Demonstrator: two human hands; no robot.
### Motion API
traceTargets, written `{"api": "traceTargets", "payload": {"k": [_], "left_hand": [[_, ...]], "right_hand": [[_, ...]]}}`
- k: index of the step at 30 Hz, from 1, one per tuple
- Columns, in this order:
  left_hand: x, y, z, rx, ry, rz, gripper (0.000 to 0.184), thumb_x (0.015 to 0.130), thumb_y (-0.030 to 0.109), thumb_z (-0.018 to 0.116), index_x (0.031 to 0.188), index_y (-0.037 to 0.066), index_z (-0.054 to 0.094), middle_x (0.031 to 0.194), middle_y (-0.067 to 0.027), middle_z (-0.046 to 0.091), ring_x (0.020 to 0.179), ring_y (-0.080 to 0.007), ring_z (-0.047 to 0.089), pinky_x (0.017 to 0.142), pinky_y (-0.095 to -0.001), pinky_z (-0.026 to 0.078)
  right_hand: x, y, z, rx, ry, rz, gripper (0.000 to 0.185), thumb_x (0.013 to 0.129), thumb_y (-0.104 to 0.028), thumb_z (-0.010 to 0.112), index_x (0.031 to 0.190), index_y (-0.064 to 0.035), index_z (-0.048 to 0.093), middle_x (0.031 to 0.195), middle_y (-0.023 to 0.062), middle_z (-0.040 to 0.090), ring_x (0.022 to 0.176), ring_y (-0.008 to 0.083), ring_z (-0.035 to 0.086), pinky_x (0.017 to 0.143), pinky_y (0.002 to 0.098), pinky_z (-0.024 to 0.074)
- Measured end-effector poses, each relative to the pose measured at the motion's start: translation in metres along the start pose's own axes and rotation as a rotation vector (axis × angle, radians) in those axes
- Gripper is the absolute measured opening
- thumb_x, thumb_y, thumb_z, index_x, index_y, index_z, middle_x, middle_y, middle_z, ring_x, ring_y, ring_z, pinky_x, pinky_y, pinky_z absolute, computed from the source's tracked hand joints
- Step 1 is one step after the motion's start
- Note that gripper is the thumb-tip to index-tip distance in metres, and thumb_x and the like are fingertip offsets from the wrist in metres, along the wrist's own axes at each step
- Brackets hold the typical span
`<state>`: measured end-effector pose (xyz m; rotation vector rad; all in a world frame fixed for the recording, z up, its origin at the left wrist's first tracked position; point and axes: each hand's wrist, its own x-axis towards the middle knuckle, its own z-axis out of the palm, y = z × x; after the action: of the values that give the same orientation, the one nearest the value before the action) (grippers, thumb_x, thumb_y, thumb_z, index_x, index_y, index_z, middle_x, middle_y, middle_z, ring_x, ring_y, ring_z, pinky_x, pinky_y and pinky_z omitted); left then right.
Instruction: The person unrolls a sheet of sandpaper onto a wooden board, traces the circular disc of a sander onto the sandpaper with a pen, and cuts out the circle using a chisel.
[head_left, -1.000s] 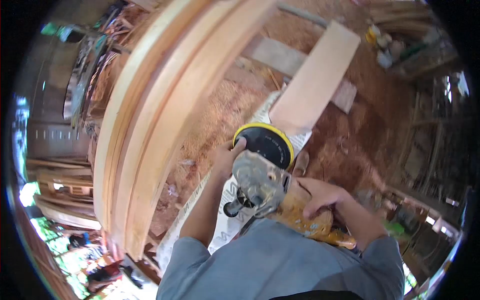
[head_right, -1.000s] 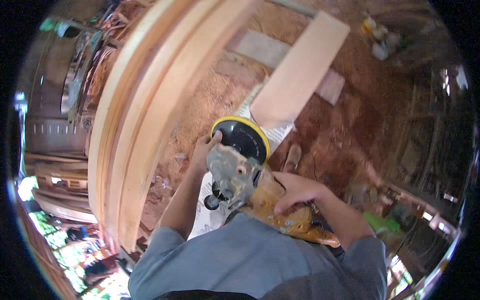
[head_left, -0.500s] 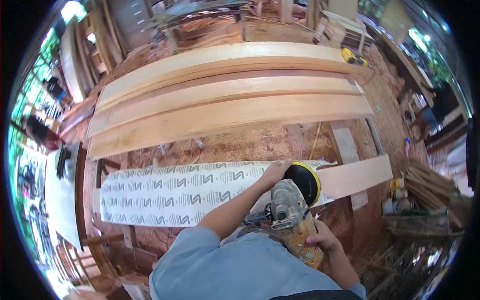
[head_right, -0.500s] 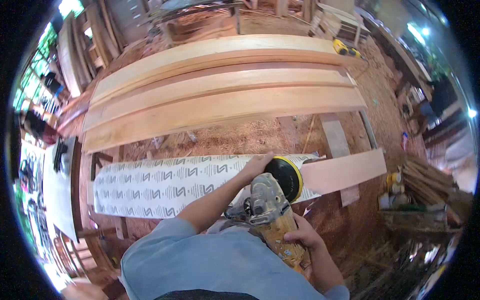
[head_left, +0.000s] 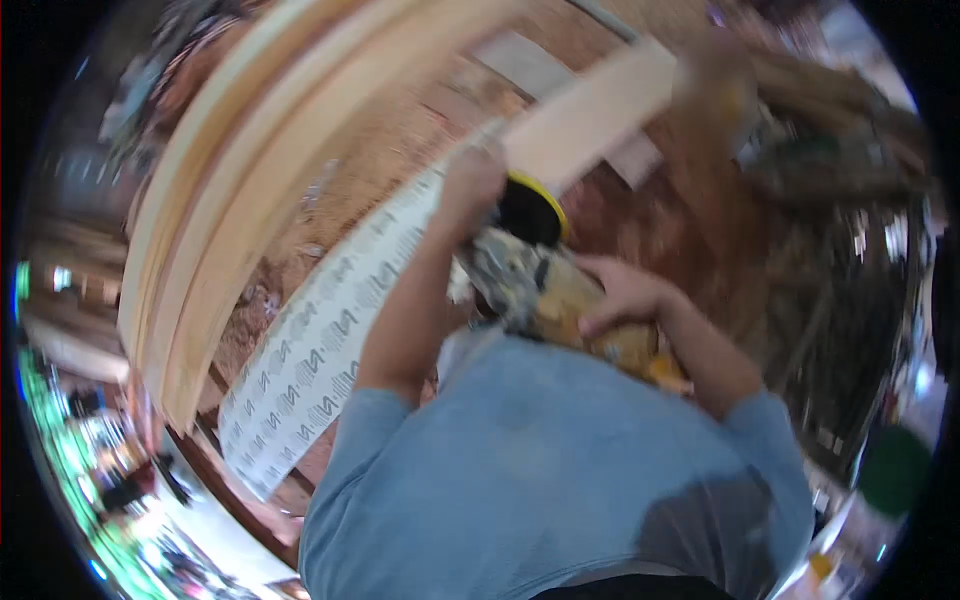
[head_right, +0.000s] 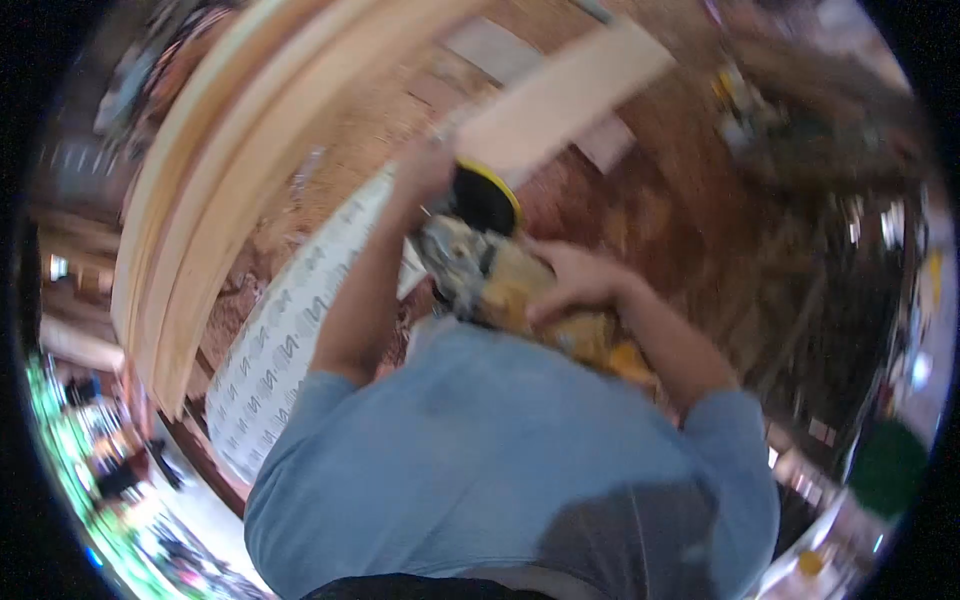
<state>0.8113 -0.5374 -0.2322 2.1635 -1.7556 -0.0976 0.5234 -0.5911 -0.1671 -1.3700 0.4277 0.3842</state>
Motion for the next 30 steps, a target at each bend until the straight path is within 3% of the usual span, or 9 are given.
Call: {"api": "traceTargets", "payload": {"k": [2, 5, 6, 8, 9, 10, 17, 23, 30], "left_hand": [[0.022, 0.037, -0.028, -0.413, -0.078, -0.412, 0.021, 0.091, 0.018, 0.050, 0.087, 0.000, 0.060, 0.085, -0.0240, 0.068, 0.083, -0.0447, 0.066, 0.073, -0.0535, 0.052], [0.033, 0.023, 0.007, -0.215, 0.042, 0.056, 0.023, 0.090, 0.019, 0.054, 0.098, 0.000, 0.064, 0.090, -0.0242, 0.068, 0.088, -0.0451, 0.065, 0.078, -0.0530, 0.051], [0.034, 0.014, 0.011, -0.121, 0.020, 0.126, 0.029, 0.092, 0.022, 0.054, 0.107, 0.000, 0.063, 0.096, -0.0256, 0.068, 0.095, -0.0448, 0.064, 0.083, -0.0531, 0.050], [0.049, 0.004, 0.028, -0.061, 0.003, 0.190, 0.041, 0.097, 0.029, 0.052, 0.124, 0.000, 0.063, 0.109, -0.0284, 0.067, 0.108, -0.0441, 0.063, 0.094, -0.0534, 0.048], [0.053, 0.053, -0.019, -0.427, -0.210, -0.356, 0.049, 0.098, 0.038, 0.051, 0.124, -0.003, 0.061, 0.121, -0.0302, 0.063, 0.117, -0.0458, 0.058, 0.095, -0.0519, 0.047], [0.058, 0.032, 0.002, -0.458, -0.192, -0.387, 0.051, 0.097, 0.039, 0.050, 0.122, -0.004, 0.063, 0.125, -0.0286, 0.063, 0.119, -0.0443, 0.058, 0.096, -0.0485, 0.046], [0.068, 0.005, 0.025, -0.718, -0.141, -0.286, 0.042, 0.094, 0.029, 0.053, 0.107, -0.009, 0.064, 0.099, -0.0180, 0.068, 0.093, -0.0257, 0.063, 0.086, -0.0387, 0.049], [0.058, 0.034, -0.016, -0.346, -0.047, -0.243, 0.057, 0.092, 0.043, 0.053, 0.104, -0.010, 0.068, 0.096, -0.0277, 0.070, 0.089, -0.0381, 0.067, 0.082, -0.0462, 0.051], [0.053, 0.028, -0.012, -0.256, -0.123, -0.316, 0.061, 0.093, 0.046, 0.049, 0.114, -0.009, 0.067, 0.114, -0.0329, 0.066, 0.111, -0.0452, 0.062, 0.095, -0.0497, 0.046]], "right_hand": [[-0.016, -0.017, -0.001, 0.095, 0.077, 0.049, 0.083, 0.065, -0.025, 0.090, 0.134, 0.0019, 0.052, 0.118, 0.0099, 0.067, 0.104, 0.0182, 0.062, 0.093, 0.0353, 0.0515], [-0.035, -0.009, -0.005, 0.113, 0.030, -0.033, 0.081, 0.069, -0.024, 0.089, 0.135, 0.0028, 0.052, 0.118, 0.0108, 0.067, 0.102, 0.0183, 0.064, 0.089, 0.0346, 0.0537], [-0.037, 0.000, -0.001, 0.283, 0.027, -0.097, 0.083, 0.069, -0.024, 0.090, 0.137, 0.0036, 0.050, 0.118, 0.0116, 0.067, 0.100, 0.0179, 0.065, 0.087, 0.0341, 0.0549], [-0.039, 0.019, 0.002, 0.072, 0.147, -0.154, 0.082, 0.071, -0.026, 0.089, 0.136, 0.0040, 0.051, 0.118, 0.0121, 0.067, 0.103, 0.0184, 0.064, 0.088, 0.0342, 0.0536], [-0.041, 0.024, 0.004, 0.047, 0.166, -0.183, 0.082, 0.072, -0.028, 0.088, 0.137, 0.0044, 0.051, 0.119, 0.0127, 0.066, 0.105, 0.0192, 0.063, 0.090, 0.0346, 0.0524], [-0.039, 0.026, 0.008, 0.019, 0.157, -0.211, 0.082, 0.073, -0.031, 0.088, 0.137, 0.0049, 0.050, 0.120, 0.0134, 0.066, 0.107, 0.0201, 0.063, 0.091, 0.0351, 0.0512], [-0.015, 0.045, -0.001, -0.184, 0.217, -0.230, 0.086, 0.072, -0.042, 0.087, 0.135, 0.0066, 0.054, 0.124, 0.0191, 0.065, 0.115, 0.0272, 0.060, 0.099, 0.0379, 0.0457], [-0.027, 0.029, -0.003, -0.255, 0.256, -0.224, 0.099, 0.067, -0.058, 0.083, 0.139, 0.0024, 0.052, 0.134, 0.0228, 0.060, 0.124, 0.0333, 0.057, 0.104, 0.0420, 0.0425], [-0.021, 0.033, 0.000, -0.253, 0.240, -0.188, 0.102, 0.068, -0.060, 0.080, 0.142, 0.0028, 0.049, 0.138, 0.0235, 0.057, 0.127, 0.0359, 0.055, 0.106, 0.0434, 0.0415]]}}
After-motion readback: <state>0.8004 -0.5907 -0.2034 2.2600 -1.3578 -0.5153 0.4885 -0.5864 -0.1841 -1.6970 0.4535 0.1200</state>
